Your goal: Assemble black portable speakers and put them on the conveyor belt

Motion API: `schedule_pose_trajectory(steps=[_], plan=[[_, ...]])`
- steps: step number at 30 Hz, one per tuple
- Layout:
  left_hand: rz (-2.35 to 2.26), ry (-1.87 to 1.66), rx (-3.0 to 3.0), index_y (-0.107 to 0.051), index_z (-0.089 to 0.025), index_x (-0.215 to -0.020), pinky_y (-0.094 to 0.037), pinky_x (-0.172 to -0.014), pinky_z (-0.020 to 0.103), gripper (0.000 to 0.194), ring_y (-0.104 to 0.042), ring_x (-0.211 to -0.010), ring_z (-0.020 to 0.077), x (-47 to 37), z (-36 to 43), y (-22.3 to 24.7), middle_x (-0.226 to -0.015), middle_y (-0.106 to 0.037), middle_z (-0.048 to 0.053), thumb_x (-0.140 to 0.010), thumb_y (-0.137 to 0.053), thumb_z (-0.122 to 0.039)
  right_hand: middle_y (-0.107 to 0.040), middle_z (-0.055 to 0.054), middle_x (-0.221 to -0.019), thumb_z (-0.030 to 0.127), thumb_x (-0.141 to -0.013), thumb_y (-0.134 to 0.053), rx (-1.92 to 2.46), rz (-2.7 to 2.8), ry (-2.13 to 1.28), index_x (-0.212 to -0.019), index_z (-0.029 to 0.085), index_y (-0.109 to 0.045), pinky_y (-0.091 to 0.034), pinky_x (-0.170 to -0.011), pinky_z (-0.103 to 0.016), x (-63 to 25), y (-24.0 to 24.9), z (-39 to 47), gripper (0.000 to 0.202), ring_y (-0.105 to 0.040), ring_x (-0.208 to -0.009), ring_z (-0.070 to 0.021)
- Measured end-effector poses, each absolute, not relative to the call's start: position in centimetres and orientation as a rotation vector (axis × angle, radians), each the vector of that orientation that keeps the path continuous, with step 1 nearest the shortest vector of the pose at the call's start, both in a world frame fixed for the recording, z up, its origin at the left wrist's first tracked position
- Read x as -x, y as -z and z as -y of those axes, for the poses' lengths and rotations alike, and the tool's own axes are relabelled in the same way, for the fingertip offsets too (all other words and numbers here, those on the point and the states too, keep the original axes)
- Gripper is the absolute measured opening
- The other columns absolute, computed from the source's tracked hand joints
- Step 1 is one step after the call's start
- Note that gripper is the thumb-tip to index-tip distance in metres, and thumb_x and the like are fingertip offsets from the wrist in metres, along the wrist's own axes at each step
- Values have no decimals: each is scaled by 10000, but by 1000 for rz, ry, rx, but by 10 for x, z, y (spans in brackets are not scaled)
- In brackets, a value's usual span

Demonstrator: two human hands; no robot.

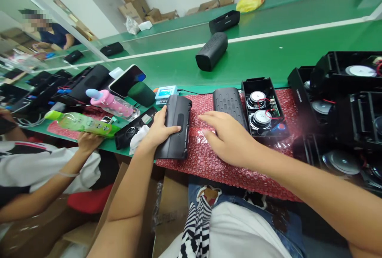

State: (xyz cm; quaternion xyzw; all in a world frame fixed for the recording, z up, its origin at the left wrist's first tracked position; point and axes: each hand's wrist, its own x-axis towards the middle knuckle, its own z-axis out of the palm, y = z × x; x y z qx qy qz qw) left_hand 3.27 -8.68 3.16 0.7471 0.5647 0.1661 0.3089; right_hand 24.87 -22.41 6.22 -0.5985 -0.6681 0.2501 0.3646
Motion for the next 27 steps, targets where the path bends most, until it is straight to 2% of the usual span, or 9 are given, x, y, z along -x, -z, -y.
schedule_pose_trajectory(steps=[3, 5, 7, 9, 13, 17, 22, 27], plan=[[-1475, -462, -1970, -210, -172, -1491, -174, -1189, 454, 1054, -219, -1427, 334, -33, 88, -32, -1486, -248, 152, -589, -733, -329, -676, -108, -1130, 104, -823, -418, 1559, 1849, -858, -1081, 150, -667, -474, -968, -399, -223, -63, 165, 361, -618, -1074, -234], [-1479, -465, -1961, -209, -155, -1490, -173, -1190, 444, 1063, -220, -1426, 333, -33, 88, -31, -1483, -243, 160, -582, -735, -324, -689, -133, -1049, 43, -791, -397, 1678, 1862, -997, -1033, 102, -666, -504, -866, -341, -206, -54, 136, 366, -645, -977, -230], [-1491, -460, -1956, -205, -131, -1487, -178, -1189, 441, 1069, -226, -1424, 335, -33, 88, -31, -1480, -243, 175, -579, -736, -321, -675, -159, -1050, 38, -794, -396, 1757, 1905, -1022, -1064, 74, -649, -501, -828, -317, -195, -42, 123, 371, -642, -962, -238], [-1494, -451, -1958, -198, -121, -1487, -178, -1188, 444, 1067, -231, -1423, 334, -33, 88, -30, -1478, -247, 183, -585, -732, -320, -638, -194, -1100, 63, -811, -416, 1781, 1998, -904, -1193, 52, -594, -487, -859, -331, -190, -32, 125, 422, -621, -1006, -263], [-1473, -437, -1961, -172, -103, -1490, -161, -1192, 437, 1077, -217, -1431, 323, -33, 88, -31, -1496, -217, 196, -587, -722, -308, -561, -227, -1147, 89, -818, -440, 1748, 2174, -667, -1435, 25, -361, -451, -940, -374, -190, -25, 139, 625, -569, -1074, -294], [-1446, -451, -1945, -162, -128, -1492, -141, -1192, 461, 1072, -193, -1440, 319, -31, 88, -30, -1512, -200, 190, -595, -713, -329, -546, -198, -1162, 58, -819, -393, 1694, 2119, -788, -1445, 56, -367, -437, -980, -353, -191, -22, 140, 626, -544, -1110, -263], [-1417, -481, -1940, -180, -150, -1488, -154, -1183, 490, 1061, -187, -1438, 339, -25, 88, -26, -1524, -191, 182, -597, -717, -355, -510, -193, -1228, 15, -783, -361, 1662, 1949, -881, -1449, 29, -344, -374, -1074, -362, -191, -12, 136, 666, -493, -1194, -240], [-1399, -501, -1956, -178, -162, -1493, -163, -1179, 503, 1045, -163, -1445, 342, -22, 87, -21, -1532, -178, 175, -614, -706, -366, -508, -152, -1219, 0, -751, -365, 1633, 1960, -927, -1460, 100, -348, -378, -1080, -377, -193, -10, 136, 717, -489, -1200, -226]])
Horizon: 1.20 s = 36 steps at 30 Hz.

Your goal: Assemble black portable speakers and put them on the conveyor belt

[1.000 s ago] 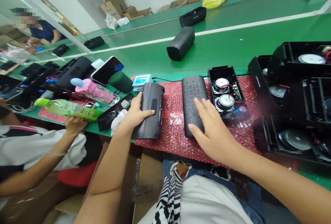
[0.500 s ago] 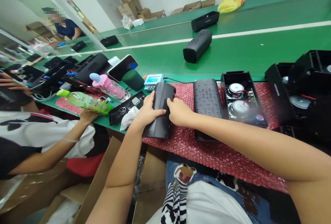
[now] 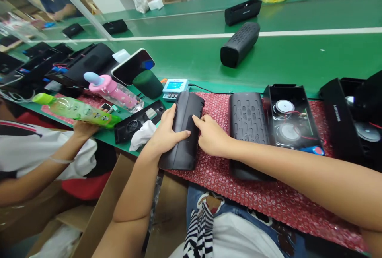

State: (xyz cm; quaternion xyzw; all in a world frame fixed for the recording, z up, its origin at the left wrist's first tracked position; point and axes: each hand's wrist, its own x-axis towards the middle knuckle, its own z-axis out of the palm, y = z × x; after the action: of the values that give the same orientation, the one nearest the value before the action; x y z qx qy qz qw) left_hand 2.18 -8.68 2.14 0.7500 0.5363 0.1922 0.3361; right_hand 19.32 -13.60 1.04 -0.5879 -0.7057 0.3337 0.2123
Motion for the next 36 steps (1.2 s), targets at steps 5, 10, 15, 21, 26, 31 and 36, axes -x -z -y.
schedule_pose_trajectory(steps=[5, 10, 15, 21, 26, 31, 36], plan=[[-1377, -466, -1970, -145, -164, -1501, -139, -1181, 514, 1044, -130, -1453, 343, -20, 85, -21, -1550, -126, 178, -633, -692, -358, -501, -180, -1207, 5, -755, -413, 1701, 2172, -893, -1500, 99, -255, -412, -1028, -430, -197, -20, 137, 767, -498, -1166, -279], [-1366, -463, -1954, -148, -160, -1502, -107, -1193, 495, 1025, -117, -1462, 317, -18, 85, -24, -1545, -154, 170, -644, -681, -335, -557, -164, -1167, 50, -783, -478, 1617, 2292, -851, -1399, 130, -457, -427, -1002, -427, -212, -36, 110, 622, -532, -1122, -275], [-1353, -495, -1926, -216, -219, -1493, -138, -1194, 479, 971, -159, -1458, 302, -15, 87, -26, -1553, -205, 118, -656, -696, -330, -536, -116, -1298, 219, -656, -761, 1495, 2138, -931, -1356, 181, -475, -404, -1054, -434, -229, -34, 42, 758, -497, -1211, -286], [-1272, -548, -1979, -263, -216, -1483, -205, -1182, 465, 921, -227, -1439, 306, -7, 104, -30, -1557, -249, 107, -689, -708, -351, -581, -108, -1271, 224, -602, -801, 1338, 2151, -1161, -1294, 153, -496, -478, -983, -391, -234, -39, 36, 759, -569, -1127, -267], [-1253, -714, -2120, -221, -280, -1491, -198, -1182, 496, 953, -191, -1449, 321, 0, 142, -38, -1572, -204, 80, -695, -735, -382, -525, -105, -1341, 213, -597, -791, 1244, 2188, -904, -1333, 203, -455, -446, -1019, -441, -235, -71, 89, 810, -514, -1219, -301], [-1318, -703, -1977, 3, -313, -1516, -292, -1150, 482, 1159, -226, -1440, 325, 5, 160, -40, -1584, -156, 86, -662, -760, -490, -505, -82, -1357, 230, -607, -781, 1159, 2264, -754, -1350, 227, -430, -387, -1080, -461, -231, -85, 117, 821, -467, -1276, -302], [-1331, -678, -1981, -3, -316, -1519, -274, -1165, 477, 1159, -196, -1450, 326, 6, 170, -41, -1594, -131, 56, -660, -756, -512, -460, -70, -1400, 281, -604, -796, 1151, 2239, -645, -1353, 235, -427, -334, -1113, -502, -222, -84, 132, 837, -410, -1326, -328]])
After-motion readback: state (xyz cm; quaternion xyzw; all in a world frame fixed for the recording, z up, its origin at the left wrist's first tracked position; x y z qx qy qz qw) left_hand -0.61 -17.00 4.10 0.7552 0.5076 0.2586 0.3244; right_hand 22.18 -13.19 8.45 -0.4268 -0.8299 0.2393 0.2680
